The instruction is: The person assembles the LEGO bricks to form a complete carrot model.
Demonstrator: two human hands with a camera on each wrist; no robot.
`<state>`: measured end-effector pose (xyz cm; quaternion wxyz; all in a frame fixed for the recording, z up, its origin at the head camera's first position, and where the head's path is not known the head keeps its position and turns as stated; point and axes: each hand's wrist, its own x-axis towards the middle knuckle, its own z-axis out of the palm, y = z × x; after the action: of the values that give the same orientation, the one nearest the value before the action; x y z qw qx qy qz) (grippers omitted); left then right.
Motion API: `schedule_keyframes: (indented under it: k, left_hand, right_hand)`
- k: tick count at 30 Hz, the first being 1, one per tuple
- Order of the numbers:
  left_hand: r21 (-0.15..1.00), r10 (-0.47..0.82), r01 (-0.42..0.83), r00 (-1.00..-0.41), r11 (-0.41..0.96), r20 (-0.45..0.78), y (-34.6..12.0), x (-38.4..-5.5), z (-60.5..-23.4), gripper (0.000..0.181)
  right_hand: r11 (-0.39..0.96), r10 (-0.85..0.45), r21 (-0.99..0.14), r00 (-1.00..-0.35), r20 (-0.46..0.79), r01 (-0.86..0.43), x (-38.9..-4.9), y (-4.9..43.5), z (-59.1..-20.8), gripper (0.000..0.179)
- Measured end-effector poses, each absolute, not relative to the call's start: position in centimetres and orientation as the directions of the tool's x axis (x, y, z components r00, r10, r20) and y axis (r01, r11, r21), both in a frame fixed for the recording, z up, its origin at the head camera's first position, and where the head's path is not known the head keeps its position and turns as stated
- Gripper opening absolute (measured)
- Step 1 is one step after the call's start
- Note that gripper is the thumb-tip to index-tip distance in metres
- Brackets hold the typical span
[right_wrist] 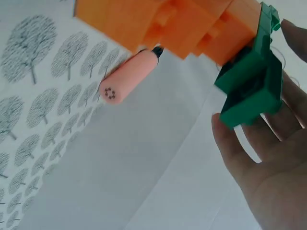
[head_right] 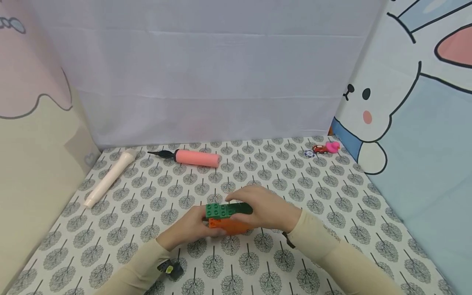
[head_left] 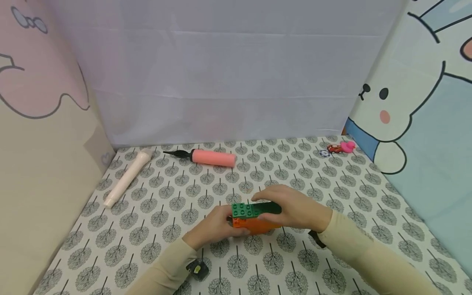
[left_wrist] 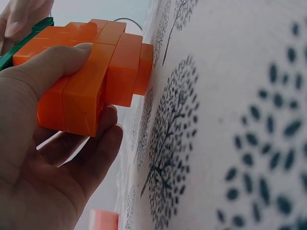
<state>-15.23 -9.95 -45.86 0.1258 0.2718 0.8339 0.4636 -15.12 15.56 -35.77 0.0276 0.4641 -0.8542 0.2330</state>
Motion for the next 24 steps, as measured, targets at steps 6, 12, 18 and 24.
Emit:
schedule_keyframes:
  k: [6,12,18,24]
  left_hand:
    - [0.857,0.563,0.310,-0.826,0.412,0.028,-9.9,-15.1,-45.9,0.038]
    - [0.860,0.563,0.291,-0.827,0.418,0.007,-9.9,-14.9,-45.8,0.039]
    - [0.867,0.568,0.288,-0.823,0.407,0.007,-9.7,-14.8,-45.5,0.041]
    - [0.850,0.562,0.291,-0.827,0.439,-0.007,-10.2,-14.8,-45.1,0.042]
  right_hand:
    - [0.483,-0.699,-0.385,-0.611,0.372,-0.787,-14.5,19.0,-36.9,0.051]
    - [0.564,-0.596,-0.581,-0.776,0.206,-0.587,-14.2,21.6,-39.5,0.067]
    - [0.556,-0.639,-0.635,-0.764,0.086,-0.537,-14.5,21.2,-42.0,0.037]
    - [0.547,-0.637,-0.651,-0.766,0.085,-0.527,-14.8,20.9,-42.5,0.029]
